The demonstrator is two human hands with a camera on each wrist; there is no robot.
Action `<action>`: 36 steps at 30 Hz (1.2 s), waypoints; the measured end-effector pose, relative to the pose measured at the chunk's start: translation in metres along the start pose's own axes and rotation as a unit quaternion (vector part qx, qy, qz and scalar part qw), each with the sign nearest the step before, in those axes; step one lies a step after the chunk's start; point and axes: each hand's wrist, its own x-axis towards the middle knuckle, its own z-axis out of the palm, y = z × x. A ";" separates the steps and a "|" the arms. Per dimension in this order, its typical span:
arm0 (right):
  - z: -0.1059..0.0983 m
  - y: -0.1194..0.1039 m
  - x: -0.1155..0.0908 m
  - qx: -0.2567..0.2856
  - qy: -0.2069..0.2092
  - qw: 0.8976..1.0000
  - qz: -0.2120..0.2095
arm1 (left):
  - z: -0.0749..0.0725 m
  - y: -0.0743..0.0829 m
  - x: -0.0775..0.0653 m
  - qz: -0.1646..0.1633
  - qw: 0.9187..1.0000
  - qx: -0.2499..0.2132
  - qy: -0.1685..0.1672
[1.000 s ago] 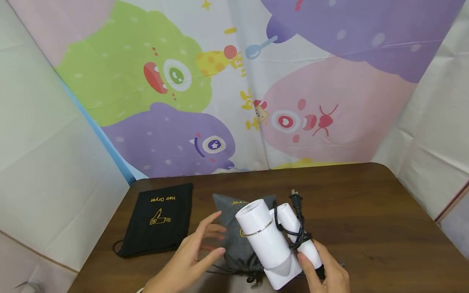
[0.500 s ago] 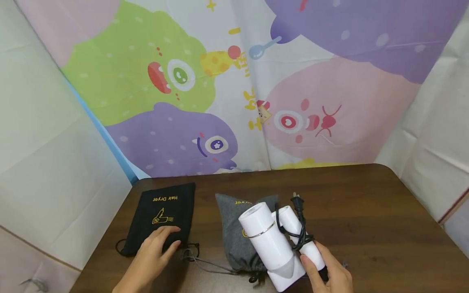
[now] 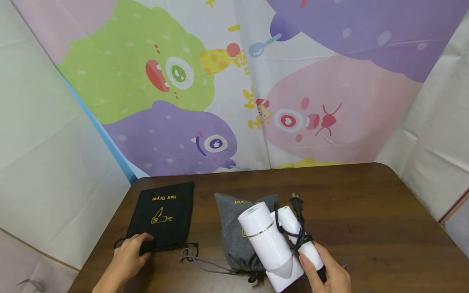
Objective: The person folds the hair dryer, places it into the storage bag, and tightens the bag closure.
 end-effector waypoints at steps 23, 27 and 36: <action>-0.001 0.009 -0.004 0.004 -0.007 1.000 0.011 | 0.003 0.029 0.003 0.174 0.940 0.024 0.292; 0.000 0.007 -0.004 0.005 -0.007 1.000 0.005 | -0.009 0.035 0.004 0.185 0.934 0.032 0.305; -0.001 0.008 0.000 0.036 -0.011 0.999 -0.025 | -0.042 0.051 0.019 0.232 0.933 0.011 0.273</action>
